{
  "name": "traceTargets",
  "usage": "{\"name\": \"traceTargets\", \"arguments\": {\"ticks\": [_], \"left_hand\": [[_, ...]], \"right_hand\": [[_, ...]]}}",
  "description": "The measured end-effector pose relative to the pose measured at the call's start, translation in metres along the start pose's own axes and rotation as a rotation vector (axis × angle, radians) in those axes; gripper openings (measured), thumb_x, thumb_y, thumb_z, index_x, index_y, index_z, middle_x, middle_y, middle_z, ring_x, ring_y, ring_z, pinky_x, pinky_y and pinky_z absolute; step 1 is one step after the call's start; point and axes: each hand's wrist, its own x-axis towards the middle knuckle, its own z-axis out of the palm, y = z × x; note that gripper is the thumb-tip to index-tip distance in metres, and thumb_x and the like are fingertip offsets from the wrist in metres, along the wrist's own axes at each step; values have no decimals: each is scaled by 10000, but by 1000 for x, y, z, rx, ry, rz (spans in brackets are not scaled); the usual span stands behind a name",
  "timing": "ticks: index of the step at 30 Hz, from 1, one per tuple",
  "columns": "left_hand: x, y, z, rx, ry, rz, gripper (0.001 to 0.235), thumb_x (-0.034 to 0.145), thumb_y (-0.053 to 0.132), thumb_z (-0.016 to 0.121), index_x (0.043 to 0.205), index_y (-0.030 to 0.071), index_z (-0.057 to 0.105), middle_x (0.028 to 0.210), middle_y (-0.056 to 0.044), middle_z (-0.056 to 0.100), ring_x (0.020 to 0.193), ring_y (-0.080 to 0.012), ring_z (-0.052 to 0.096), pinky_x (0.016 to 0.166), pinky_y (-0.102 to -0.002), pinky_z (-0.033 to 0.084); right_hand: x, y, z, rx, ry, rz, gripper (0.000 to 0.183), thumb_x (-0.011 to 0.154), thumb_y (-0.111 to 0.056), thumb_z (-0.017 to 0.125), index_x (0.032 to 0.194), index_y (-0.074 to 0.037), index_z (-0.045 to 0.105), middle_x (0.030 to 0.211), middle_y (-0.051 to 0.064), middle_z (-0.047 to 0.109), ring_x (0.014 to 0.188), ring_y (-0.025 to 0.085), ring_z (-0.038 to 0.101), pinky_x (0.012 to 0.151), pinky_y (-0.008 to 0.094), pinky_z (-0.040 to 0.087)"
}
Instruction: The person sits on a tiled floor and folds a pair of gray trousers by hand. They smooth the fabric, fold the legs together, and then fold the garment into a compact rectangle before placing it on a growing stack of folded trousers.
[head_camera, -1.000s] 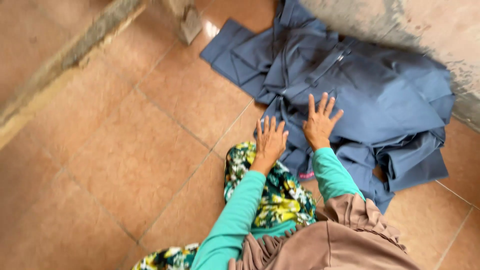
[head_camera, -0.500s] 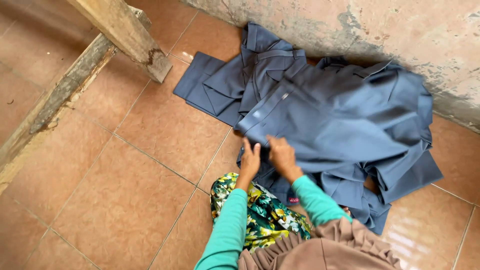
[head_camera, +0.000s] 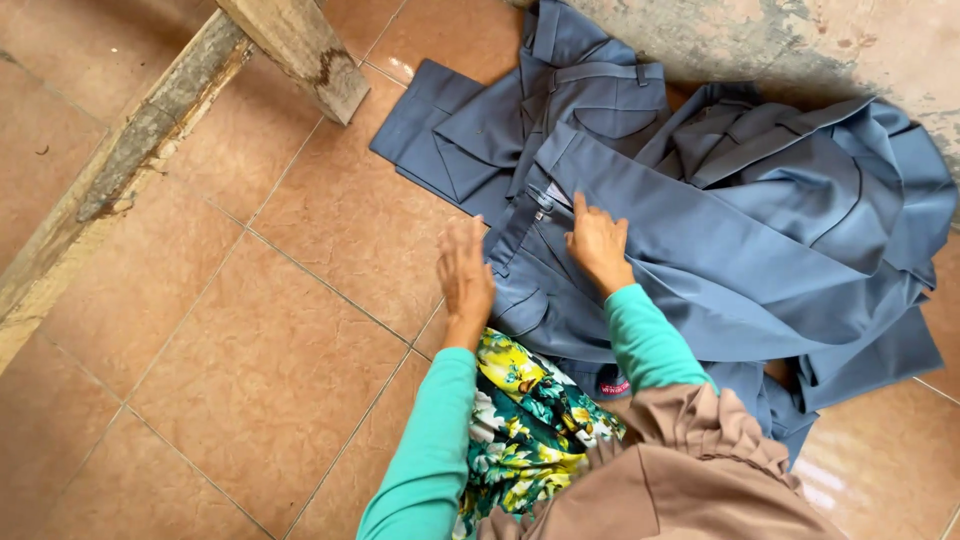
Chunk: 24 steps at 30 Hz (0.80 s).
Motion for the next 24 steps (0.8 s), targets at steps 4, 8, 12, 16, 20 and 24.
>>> {"name": "traceTargets", "arguments": {"ticks": [4, 8, 12, 16, 20, 24], "left_hand": [[31, 35, 14, 210, 3, 392, 802, 853, 80, 755, 1546, 252, 389, 1667, -165, 263, 1517, -415, 277, 1190, -546, 315], [58, 4, 94, 240, -44, 518, 167, 959, 374, 608, 889, 229, 657, 942, -32, 753, 1295, -195, 586, 1248, -621, 83], [55, -23, 79, 159, -270, 377, 180, 889, 175, 653, 969, 318, 577, 942, 72, 723, 891, -181, 757, 1226, -570, 203], [55, -12, 16, 29, -421, 303, 232, 853, 194, 726, 1027, 311, 627, 1030, 58, 749, 1016, -224, 741, 1111, -525, 396], [54, 7, -35, -103, -465, 280, 305, 882, 239, 743, 1137, 359, 628, 1239, 16, 628, 1051, -363, 718, 929, -516, 573], [46, 42, -99, -65, -481, 271, 1104, 896, 88, 752, 1600, 479, -4, 1669, -158, 147, 1128, -514, 657, 983, -564, 583]], "right_hand": [[4, 6, -3, 445, -276, -132, 355, 891, -295, 707, 1242, -347, 712, 1100, 29, 776, 1097, 333, 711, 896, 520, 545], [-16, -9, -103, 814, -315, -389, 286, 916, -242, 718, 1151, -86, 766, 1057, 264, 748, 1043, 475, 678, 895, 582, 515], [59, 67, -41, 213, 5, -206, 134, 932, -470, 725, 1034, -398, 773, 1374, 14, 622, 1241, 383, 596, 921, 599, 503], [105, 128, 16, 196, -140, 14, 184, 848, -348, 775, 1001, -450, 774, 1375, 46, 620, 1269, 386, 576, 938, 555, 483], [91, 105, -8, 366, -131, -271, 299, 913, -107, 601, 988, -301, 815, 1014, 161, 680, 1022, 443, 663, 892, 555, 535], [21, 19, -85, 543, -189, -523, 317, 908, -49, 605, 1023, -260, 812, 1068, 149, 657, 1077, 440, 642, 904, 546, 521]]}}
